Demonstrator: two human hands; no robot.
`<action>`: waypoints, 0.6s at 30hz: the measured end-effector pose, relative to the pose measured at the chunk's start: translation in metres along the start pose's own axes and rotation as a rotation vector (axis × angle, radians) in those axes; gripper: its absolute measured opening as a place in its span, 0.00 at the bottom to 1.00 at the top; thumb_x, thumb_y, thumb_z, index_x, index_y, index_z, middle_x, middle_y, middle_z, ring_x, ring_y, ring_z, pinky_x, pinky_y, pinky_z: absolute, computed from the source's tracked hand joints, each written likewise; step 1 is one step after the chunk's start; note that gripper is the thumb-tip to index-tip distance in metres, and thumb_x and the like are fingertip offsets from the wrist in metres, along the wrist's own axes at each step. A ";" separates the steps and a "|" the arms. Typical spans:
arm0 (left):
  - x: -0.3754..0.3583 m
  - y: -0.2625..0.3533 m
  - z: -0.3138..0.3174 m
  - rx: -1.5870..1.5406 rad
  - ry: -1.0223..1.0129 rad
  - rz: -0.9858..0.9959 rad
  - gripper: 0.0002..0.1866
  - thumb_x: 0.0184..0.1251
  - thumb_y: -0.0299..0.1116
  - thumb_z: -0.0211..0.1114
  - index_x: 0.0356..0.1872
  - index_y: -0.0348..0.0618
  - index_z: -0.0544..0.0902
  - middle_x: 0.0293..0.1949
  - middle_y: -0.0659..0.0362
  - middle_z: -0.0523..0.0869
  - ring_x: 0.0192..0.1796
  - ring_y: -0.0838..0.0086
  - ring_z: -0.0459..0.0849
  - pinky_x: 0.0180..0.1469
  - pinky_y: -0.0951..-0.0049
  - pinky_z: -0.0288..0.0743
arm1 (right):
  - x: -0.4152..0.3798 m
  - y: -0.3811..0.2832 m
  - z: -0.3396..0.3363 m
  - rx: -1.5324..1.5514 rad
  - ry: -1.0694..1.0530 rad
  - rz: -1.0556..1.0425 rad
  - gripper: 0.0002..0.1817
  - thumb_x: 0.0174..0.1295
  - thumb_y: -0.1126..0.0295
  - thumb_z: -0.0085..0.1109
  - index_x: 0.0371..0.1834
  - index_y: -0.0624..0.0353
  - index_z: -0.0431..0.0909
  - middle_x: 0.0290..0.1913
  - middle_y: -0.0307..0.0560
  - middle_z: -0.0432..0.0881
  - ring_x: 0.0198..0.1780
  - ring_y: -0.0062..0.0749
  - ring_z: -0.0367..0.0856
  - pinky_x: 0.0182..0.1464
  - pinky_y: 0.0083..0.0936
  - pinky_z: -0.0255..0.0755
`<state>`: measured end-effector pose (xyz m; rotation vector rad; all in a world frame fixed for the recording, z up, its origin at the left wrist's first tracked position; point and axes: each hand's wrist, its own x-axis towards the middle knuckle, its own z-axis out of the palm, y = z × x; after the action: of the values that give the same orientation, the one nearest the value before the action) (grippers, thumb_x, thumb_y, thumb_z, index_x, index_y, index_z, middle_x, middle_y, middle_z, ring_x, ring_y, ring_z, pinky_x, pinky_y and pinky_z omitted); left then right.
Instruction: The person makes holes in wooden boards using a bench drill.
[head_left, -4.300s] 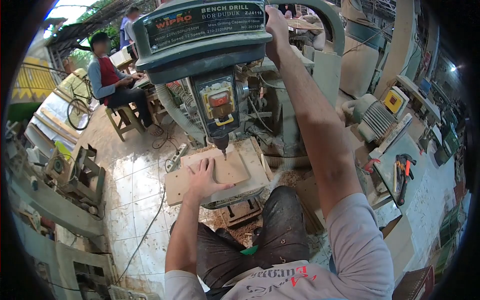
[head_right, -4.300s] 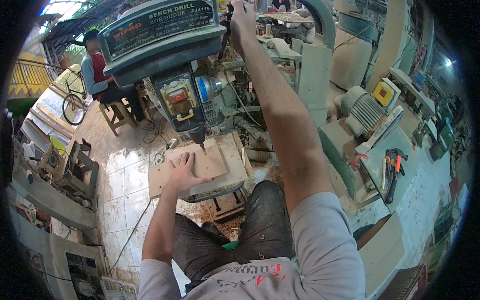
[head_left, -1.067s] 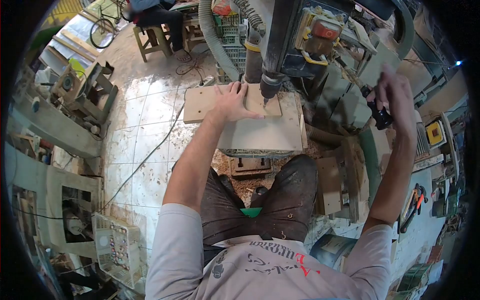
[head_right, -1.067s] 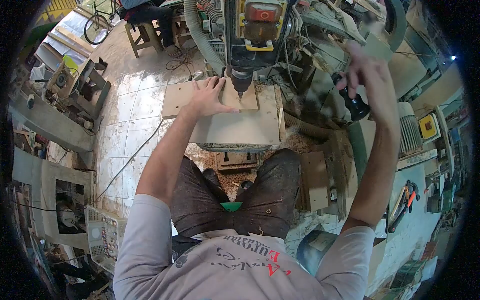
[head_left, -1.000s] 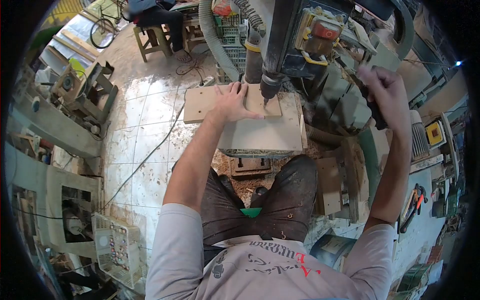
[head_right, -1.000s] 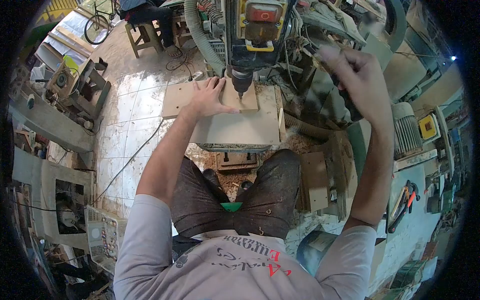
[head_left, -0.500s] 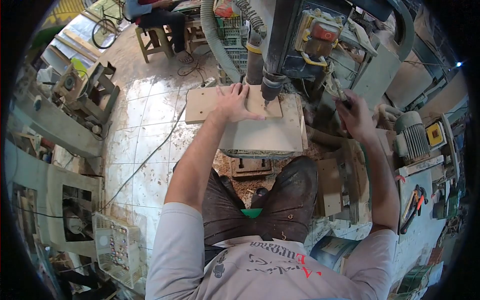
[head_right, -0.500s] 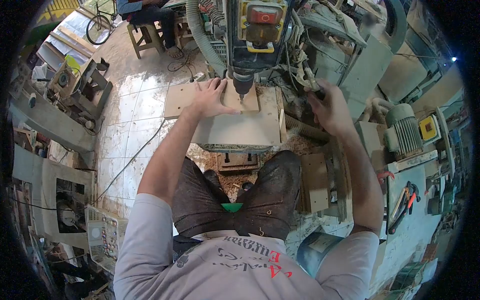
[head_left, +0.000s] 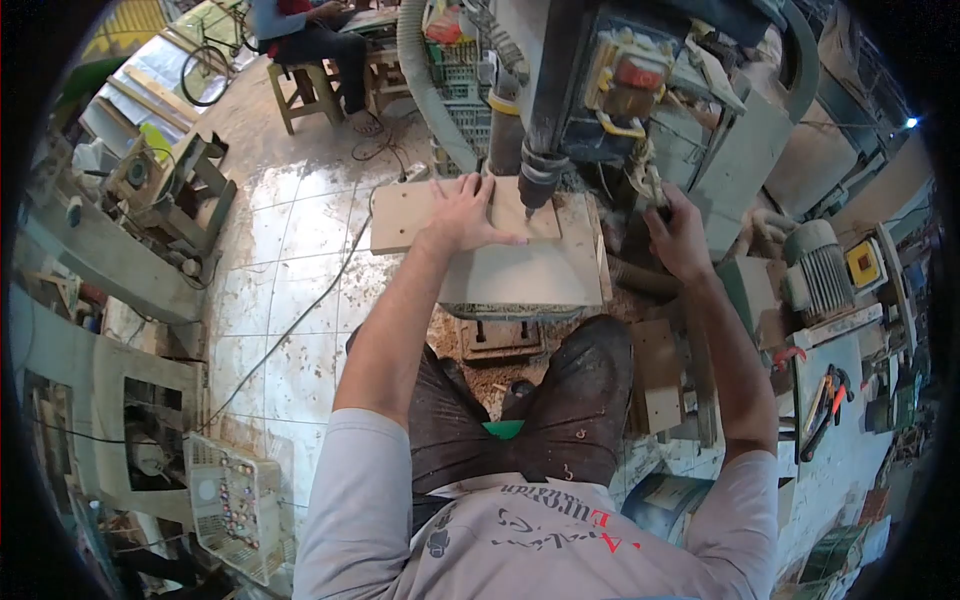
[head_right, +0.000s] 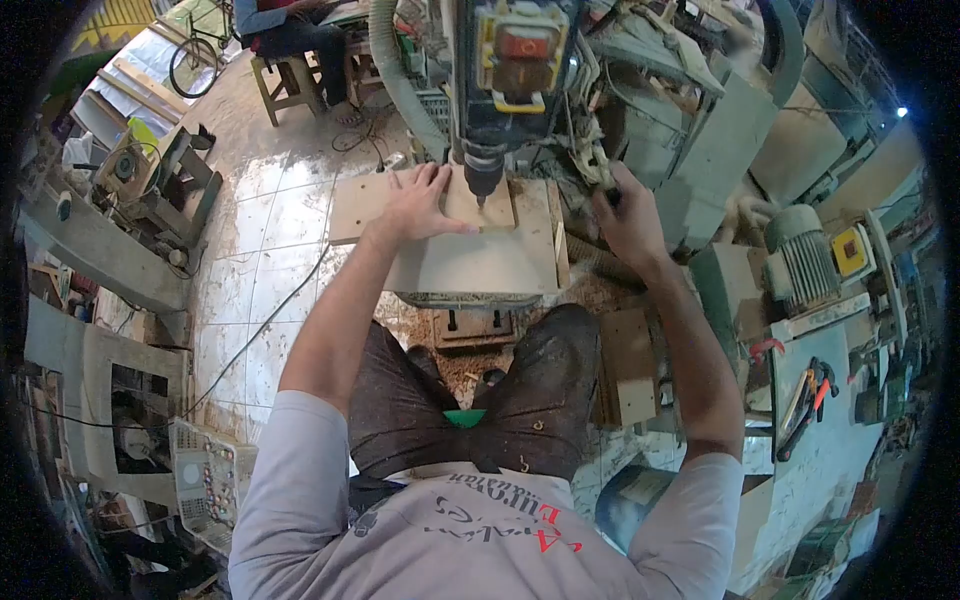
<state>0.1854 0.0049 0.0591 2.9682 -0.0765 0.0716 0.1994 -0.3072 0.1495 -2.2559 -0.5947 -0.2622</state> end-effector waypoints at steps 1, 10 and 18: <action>0.000 -0.001 0.000 0.007 -0.016 -0.005 0.70 0.34 0.82 0.61 0.75 0.39 0.53 0.74 0.45 0.56 0.77 0.55 0.51 0.72 0.31 0.34 | -0.005 -0.010 -0.012 0.141 -0.060 0.060 0.13 0.65 0.71 0.53 0.52 0.58 0.72 0.25 0.50 0.79 0.21 0.37 0.80 0.25 0.28 0.69; -0.004 0.001 -0.001 -0.008 -0.001 -0.006 0.70 0.34 0.82 0.60 0.75 0.40 0.52 0.74 0.44 0.55 0.77 0.55 0.51 0.72 0.31 0.35 | 0.047 -0.076 -0.127 1.329 -0.258 -0.108 0.29 0.74 0.52 0.39 0.66 0.67 0.64 0.56 0.62 0.77 0.52 0.43 0.82 0.44 0.35 0.85; -0.021 0.004 0.003 0.006 -0.016 0.046 0.71 0.34 0.83 0.60 0.75 0.39 0.51 0.75 0.45 0.53 0.78 0.53 0.49 0.72 0.30 0.31 | 0.018 0.046 0.002 0.498 -0.120 0.010 0.11 0.66 0.62 0.57 0.42 0.59 0.78 0.36 0.38 0.80 0.33 0.20 0.78 0.33 0.21 0.73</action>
<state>0.1641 0.0010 0.0559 2.9735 -0.1464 0.0540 0.2379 -0.3265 0.1257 -1.7988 -0.6312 0.0291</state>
